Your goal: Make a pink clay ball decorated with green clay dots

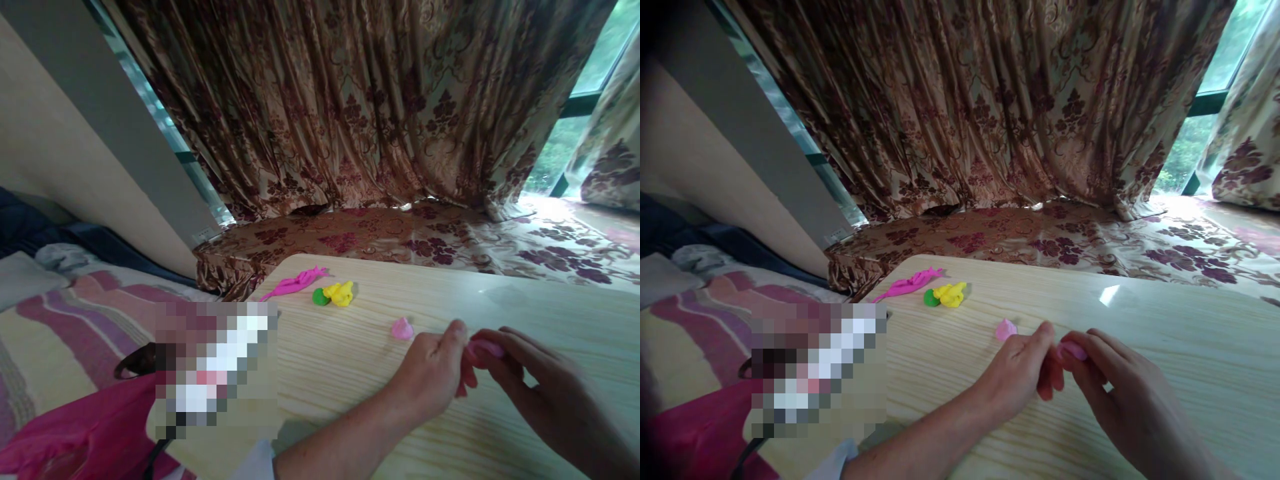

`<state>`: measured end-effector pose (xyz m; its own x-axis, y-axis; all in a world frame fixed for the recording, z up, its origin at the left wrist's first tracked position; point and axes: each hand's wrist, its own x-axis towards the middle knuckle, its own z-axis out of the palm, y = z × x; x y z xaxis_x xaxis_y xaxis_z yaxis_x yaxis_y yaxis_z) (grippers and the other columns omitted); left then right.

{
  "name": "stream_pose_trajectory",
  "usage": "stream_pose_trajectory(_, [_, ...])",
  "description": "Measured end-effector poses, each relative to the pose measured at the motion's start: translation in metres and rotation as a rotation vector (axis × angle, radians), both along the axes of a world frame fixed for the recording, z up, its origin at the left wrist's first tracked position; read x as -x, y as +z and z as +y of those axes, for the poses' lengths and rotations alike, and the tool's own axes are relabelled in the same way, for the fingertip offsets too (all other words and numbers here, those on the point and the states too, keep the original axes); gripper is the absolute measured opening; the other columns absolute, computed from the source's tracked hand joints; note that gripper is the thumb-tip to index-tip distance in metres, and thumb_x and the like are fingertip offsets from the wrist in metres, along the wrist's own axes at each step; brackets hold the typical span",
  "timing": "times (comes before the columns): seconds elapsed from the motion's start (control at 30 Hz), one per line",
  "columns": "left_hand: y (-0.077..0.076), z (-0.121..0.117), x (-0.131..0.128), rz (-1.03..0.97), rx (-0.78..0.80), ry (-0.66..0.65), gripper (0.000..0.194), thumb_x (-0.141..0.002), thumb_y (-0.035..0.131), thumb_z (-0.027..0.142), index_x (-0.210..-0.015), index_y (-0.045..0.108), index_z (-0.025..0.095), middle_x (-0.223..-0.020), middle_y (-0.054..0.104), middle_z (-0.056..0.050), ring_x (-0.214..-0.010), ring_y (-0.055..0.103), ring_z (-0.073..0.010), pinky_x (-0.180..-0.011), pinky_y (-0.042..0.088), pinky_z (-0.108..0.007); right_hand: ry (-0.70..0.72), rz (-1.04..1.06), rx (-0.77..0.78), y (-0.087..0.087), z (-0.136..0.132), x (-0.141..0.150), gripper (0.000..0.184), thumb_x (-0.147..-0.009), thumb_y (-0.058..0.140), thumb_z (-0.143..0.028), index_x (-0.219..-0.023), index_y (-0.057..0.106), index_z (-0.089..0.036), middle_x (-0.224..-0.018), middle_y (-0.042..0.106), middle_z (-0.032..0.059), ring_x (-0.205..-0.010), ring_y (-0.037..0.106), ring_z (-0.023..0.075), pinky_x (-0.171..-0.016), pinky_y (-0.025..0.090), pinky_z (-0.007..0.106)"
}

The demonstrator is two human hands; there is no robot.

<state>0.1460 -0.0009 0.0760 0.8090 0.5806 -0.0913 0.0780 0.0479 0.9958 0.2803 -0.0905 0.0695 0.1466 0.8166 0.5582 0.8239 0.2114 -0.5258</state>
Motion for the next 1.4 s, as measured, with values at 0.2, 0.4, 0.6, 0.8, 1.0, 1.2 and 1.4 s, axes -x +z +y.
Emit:
stream_pose_trajectory(0.2, [0.000, -0.001, -0.002, -0.012, -0.037, -0.039, 0.045, -0.078, 0.048, 0.057, -0.074, 0.058, 0.014, -0.059, 0.049, 0.002, -0.053, 0.044, -0.0087, -0.050, 0.033, -0.021, 0.040, -0.053, 0.117, 0.007, 0.000, 0.001, 0.013, -0.088, 0.048, -0.022, -0.097, 0.058, -0.019, -0.076, 0.058, 0.0030, -0.062, 0.055, 0.0141, -0.054, 0.044, 0.025])
stream_pose_trajectory(0.4, [-0.001, 0.000, -0.004, -0.039, -0.031, -0.028, 0.034, -0.087, 0.035, 0.040, -0.073, 0.054, 0.015, -0.057, 0.048, 0.002, -0.051, 0.043, -0.0097, -0.048, 0.034, -0.022, 0.179, 0.126, 0.158, 0.011, 0.000, 0.005, 0.031, -0.090, 0.045, -0.018, -0.120, 0.051, -0.020, -0.087, 0.056, 0.0043, -0.076, 0.056, 0.0154, -0.068, 0.048, 0.027])
stream_pose_trajectory(0.6, [0.004, -0.001, -0.001, -0.001, -0.112, -0.033, 0.035, -0.088, 0.031, 0.035, -0.060, 0.045, 0.017, -0.051, 0.041, 0.004, -0.048, 0.037, -0.0089, -0.050, 0.029, -0.023, 0.095, 0.121, 0.095, 0.010, 0.000, 0.007, 0.018, -0.089, 0.047, -0.020, -0.102, 0.060, -0.019, -0.073, 0.055, 0.0016, -0.062, 0.052, 0.0136, -0.057, 0.044, 0.026])
stream_pose_trajectory(0.8, [0.009, 0.003, -0.001, 0.000, -0.092, -0.088, 0.050, -0.088, 0.027, 0.053, -0.070, 0.055, 0.015, -0.055, 0.044, 0.003, -0.050, 0.039, -0.0096, -0.051, 0.032, -0.023, 0.083, 0.212, 0.062, 0.013, 0.002, 0.006, 0.011, -0.086, 0.053, -0.021, -0.088, 0.063, -0.018, -0.070, 0.054, 0.0009, -0.062, 0.052, 0.0129, -0.056, 0.045, 0.025])
stream_pose_trajectory(1.0, [0.010, 0.003, 0.000, -0.069, -0.069, -0.071, 0.039, -0.089, 0.034, 0.047, -0.069, 0.048, 0.017, -0.057, 0.041, 0.004, -0.052, 0.039, -0.0092, -0.051, 0.030, -0.023, 0.244, 0.519, 0.161, 0.020, -0.001, 0.007, 0.025, -0.089, 0.050, -0.027, -0.111, 0.060, -0.020, -0.095, 0.063, 0.0057, -0.084, 0.061, 0.0167, -0.074, 0.052, 0.027])
stream_pose_trajectory(1.2, [0.009, -0.003, -0.003, -0.097, -0.025, -0.029, 0.042, -0.089, 0.031, 0.049, -0.067, 0.047, 0.017, -0.054, 0.036, 0.005, -0.049, 0.035, -0.0084, -0.048, 0.028, -0.022, 0.246, 0.692, 0.168, 0.017, 0.001, 0.009, 0.021, -0.089, 0.052, -0.030, -0.104, 0.060, -0.018, -0.086, 0.066, 0.0030, -0.078, 0.063, 0.0157, -0.070, 0.052, 0.026])
stream_pose_trajectory(1.4, [0.002, 0.003, -0.003, 0.005, -0.033, -0.024, 0.055, -0.089, 0.024, 0.056, -0.061, 0.050, 0.016, -0.051, 0.044, 0.002, -0.049, 0.042, -0.0096, -0.054, 0.035, -0.024, 0.196, 0.377, 0.180, 0.021, -0.001, 0.011, 0.021, -0.093, 0.045, -0.023, -0.077, 0.058, -0.018, -0.074, 0.060, 0.0012, -0.070, 0.057, 0.0138, -0.069, 0.046, 0.028])
